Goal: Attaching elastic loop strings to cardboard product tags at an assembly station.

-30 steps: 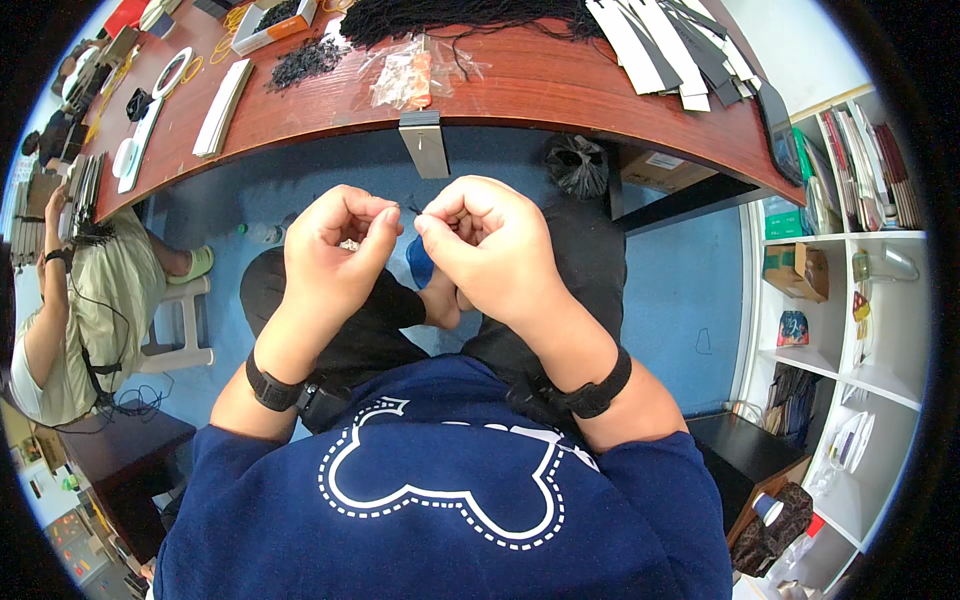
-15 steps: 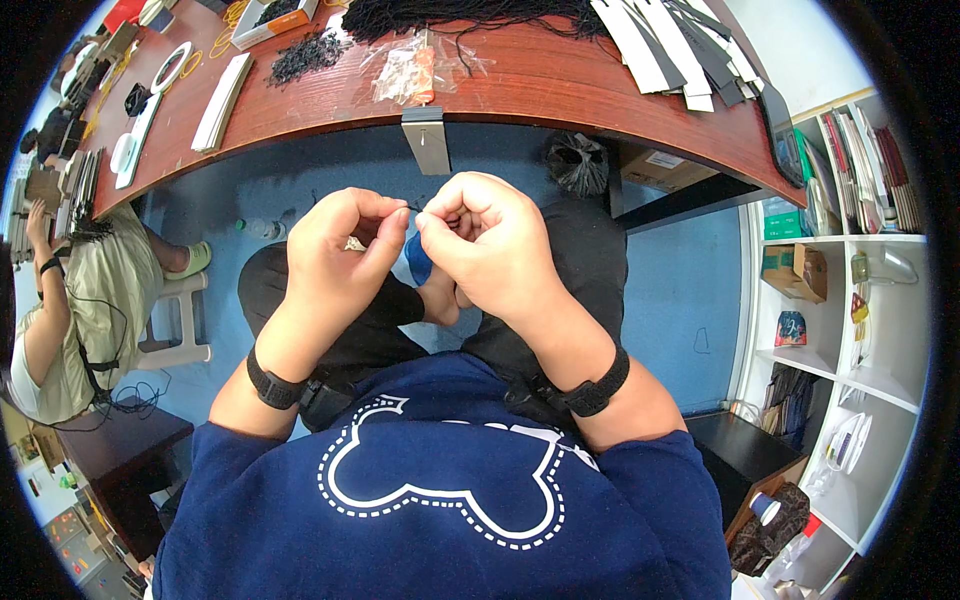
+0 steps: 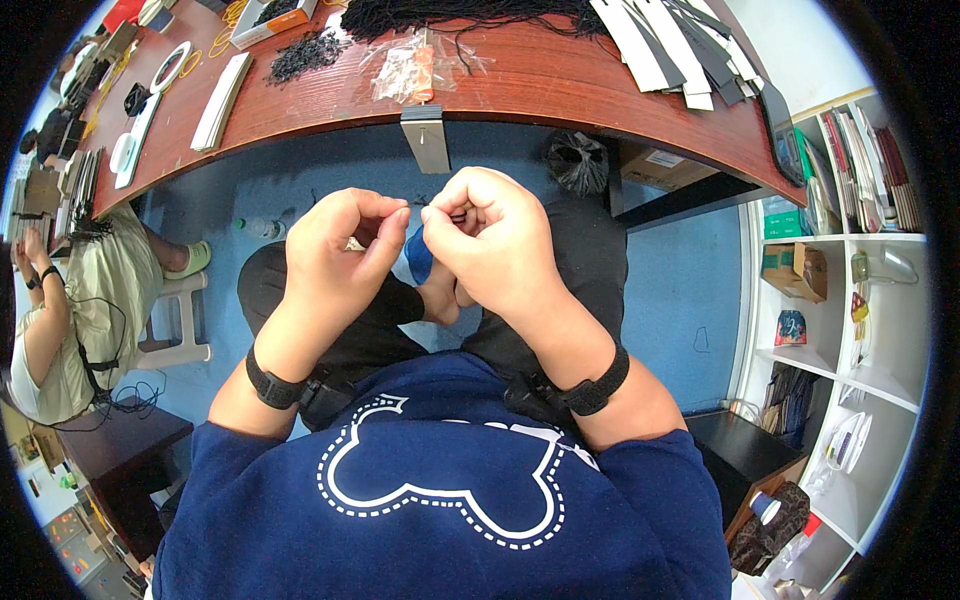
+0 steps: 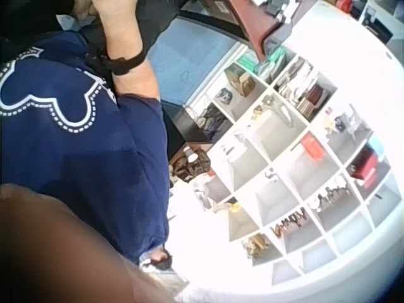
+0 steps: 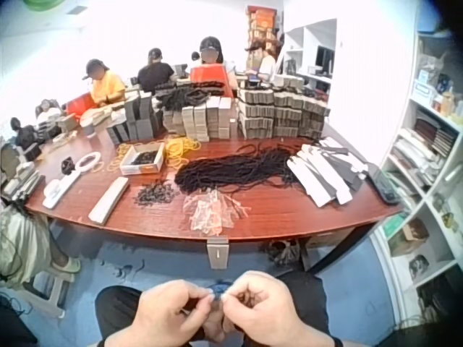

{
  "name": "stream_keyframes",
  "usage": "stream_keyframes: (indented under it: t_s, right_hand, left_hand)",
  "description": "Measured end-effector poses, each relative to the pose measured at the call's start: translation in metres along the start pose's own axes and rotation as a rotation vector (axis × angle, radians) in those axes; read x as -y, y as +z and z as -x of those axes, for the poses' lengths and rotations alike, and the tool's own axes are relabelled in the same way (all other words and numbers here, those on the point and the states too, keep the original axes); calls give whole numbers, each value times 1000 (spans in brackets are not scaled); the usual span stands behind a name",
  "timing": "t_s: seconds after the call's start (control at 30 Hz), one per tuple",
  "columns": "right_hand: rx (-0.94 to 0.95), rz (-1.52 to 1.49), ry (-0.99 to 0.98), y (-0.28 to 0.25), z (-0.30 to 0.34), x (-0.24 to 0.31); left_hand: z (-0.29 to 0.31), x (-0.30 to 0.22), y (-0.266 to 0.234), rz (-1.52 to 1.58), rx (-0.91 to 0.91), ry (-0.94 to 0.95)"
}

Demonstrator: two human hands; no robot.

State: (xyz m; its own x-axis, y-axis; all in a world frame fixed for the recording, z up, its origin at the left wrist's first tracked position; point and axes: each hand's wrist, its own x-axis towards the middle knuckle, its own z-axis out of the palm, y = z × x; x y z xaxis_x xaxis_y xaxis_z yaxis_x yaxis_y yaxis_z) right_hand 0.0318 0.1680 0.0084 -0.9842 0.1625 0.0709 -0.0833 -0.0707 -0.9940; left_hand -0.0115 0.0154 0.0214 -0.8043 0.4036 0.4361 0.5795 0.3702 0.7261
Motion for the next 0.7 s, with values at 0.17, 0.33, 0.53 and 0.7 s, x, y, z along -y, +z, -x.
stream_keyframes:
  t_s: [0.17, 0.33, 0.53, 0.7]
  right_hand:
    - [-27, 60, 20, -1, 0, 3]
    - [-9, -8, 78, 1, 2, 8]
    - [23, -118, 172, 0, 2, 15]
    - [28, -153, 237, -3, 0, 12]
  left_hand:
    - [-1, 0, 1, -41, -20, 58]
    - [-1, 1, 2, -84, -33, 132]
    - [-2, 1, 1, -110, -38, 153]
    - [-3, 2, -2, -96, 12, 174]
